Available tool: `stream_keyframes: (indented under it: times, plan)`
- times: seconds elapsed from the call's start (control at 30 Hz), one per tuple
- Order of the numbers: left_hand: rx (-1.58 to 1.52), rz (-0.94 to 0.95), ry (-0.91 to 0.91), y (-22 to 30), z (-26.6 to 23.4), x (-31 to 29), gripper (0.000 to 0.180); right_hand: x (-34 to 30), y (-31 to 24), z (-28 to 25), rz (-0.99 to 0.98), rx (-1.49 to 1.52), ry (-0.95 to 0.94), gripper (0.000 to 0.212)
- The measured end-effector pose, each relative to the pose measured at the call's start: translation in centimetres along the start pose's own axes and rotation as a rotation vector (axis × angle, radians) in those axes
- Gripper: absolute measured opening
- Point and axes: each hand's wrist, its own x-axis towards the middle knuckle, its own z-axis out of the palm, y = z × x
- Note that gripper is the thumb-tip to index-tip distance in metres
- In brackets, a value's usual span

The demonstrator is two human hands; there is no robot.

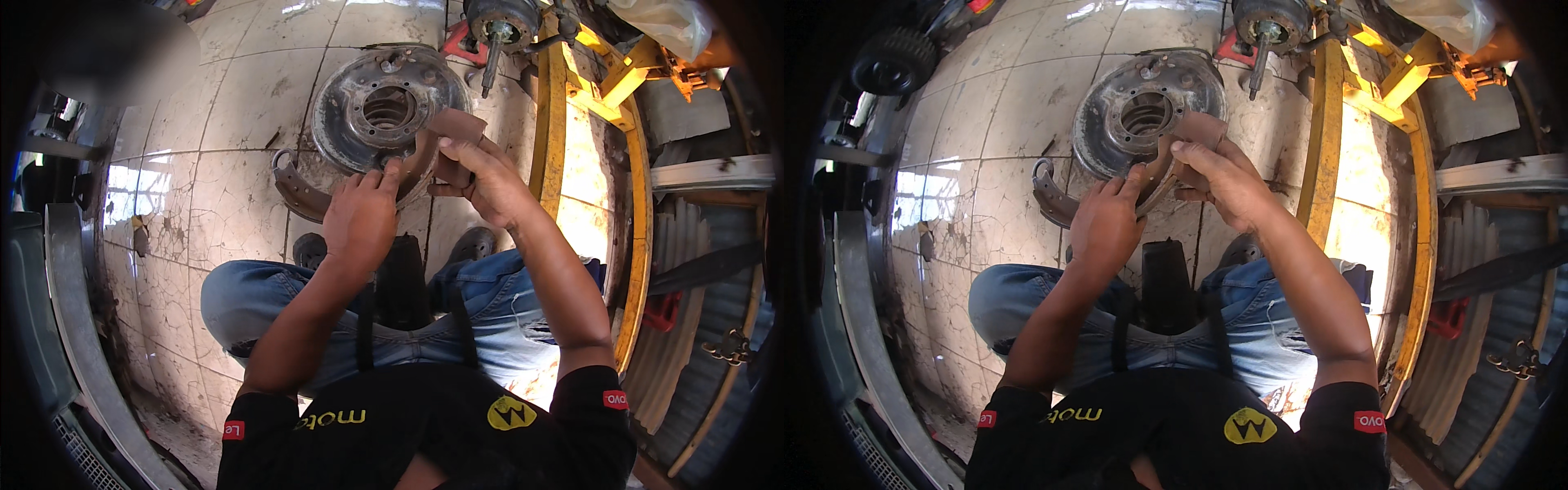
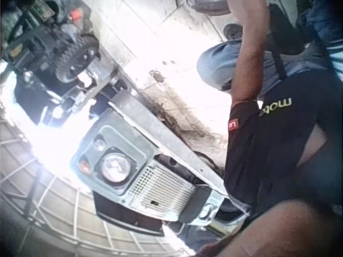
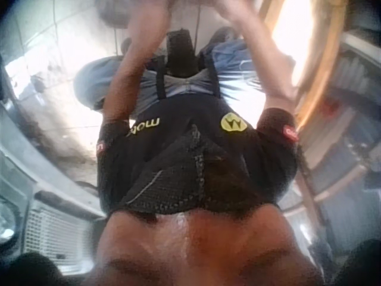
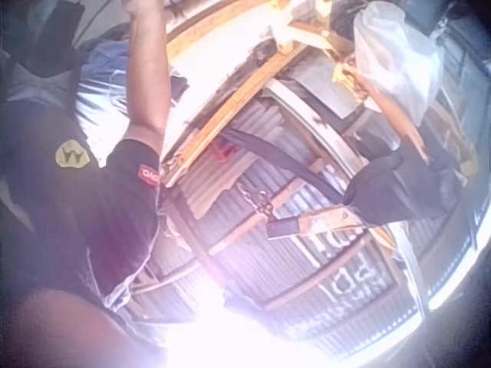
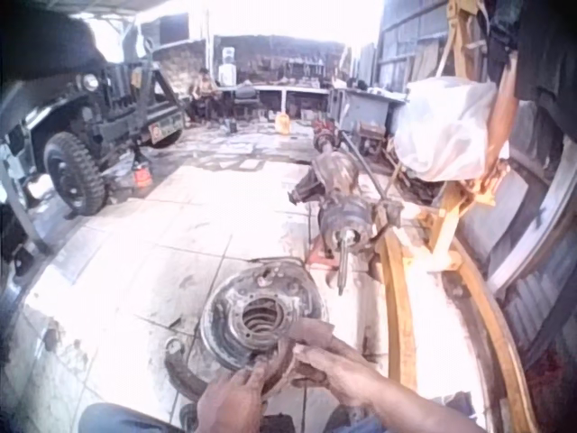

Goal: The person scrubs a curved brake shoe with a small abrasive block, then places it on a brake drum and continues scrubbing the drum surface. The person handles the brake shoe and drum by hand while seated on the floor.

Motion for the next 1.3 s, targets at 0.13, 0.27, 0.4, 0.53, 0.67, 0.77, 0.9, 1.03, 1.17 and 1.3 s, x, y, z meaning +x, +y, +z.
stream_keyframes:
  times: [0.13, 0.27, 0.4, 0.53, 0.67, 0.77, 0.9, 1.03, 1.17, 1.3]
  plan:
    - [0.077, 0.049, 0.03, 0.5, 0.7, -0.1, 0.073, 0.9, 0.9, -1.0, -0.145, -0.183, -0.075, 0.035]
    - [0.079, 0.108, -0.003, 0.8, -1.3, 0.5, 0.078, 0.8, 1.3, -1.0, -0.264, -0.139, -0.033, 0.025]
    - [0.09, 0.18, 0.321, -0.5, -4.5, 0.3, 0.085, 1.0, 1.3, -1.4, -0.317, 0.008, 0.017, 0.021]
    - [-0.581, -0.231, 0.764, -4.3, -3.6, 1.6, 0.089, 1.0, 0.6, -2.5, -0.306, 0.047, 0.025, 0.023]
    - [-2.03, -0.546, 0.286, -4.8, -3.4, 2.7, 0.045, 0.8, 0.4, -2.1, -0.284, 0.067, -0.008, 0.027]
    - [-2.122, -0.287, 0.201, -6.1, -2.9, 2.1, 0.037, 0.8, 0.3, -2.4, -0.277, 0.005, -0.004, 0.029]
    - [-2.029, -0.145, 0.287, -5.0, -4.1, 1.3, 0.029, 0.5, -1.3, -2.6, -0.129, -0.037, -0.052, 0.036]
    - [-1.907, -0.361, 0.476, -4.3, -4.6, 0.5, 0.023, 0.7, -1.2, -2.3, -0.565, -0.732, 0.135, 0.044]
    - [-1.817, -0.323, 0.453, -2.7, -5.1, 0.4, 0.024, 0.5, 1.1, -1.7, -0.947, -1.293, 0.107, 0.046]
    - [-1.802, -0.265, 0.347, -1.6, -5.8, -0.2, 0.028, 1.5, 3.5, -1.7, -0.924, -1.642, 0.043, 0.052]
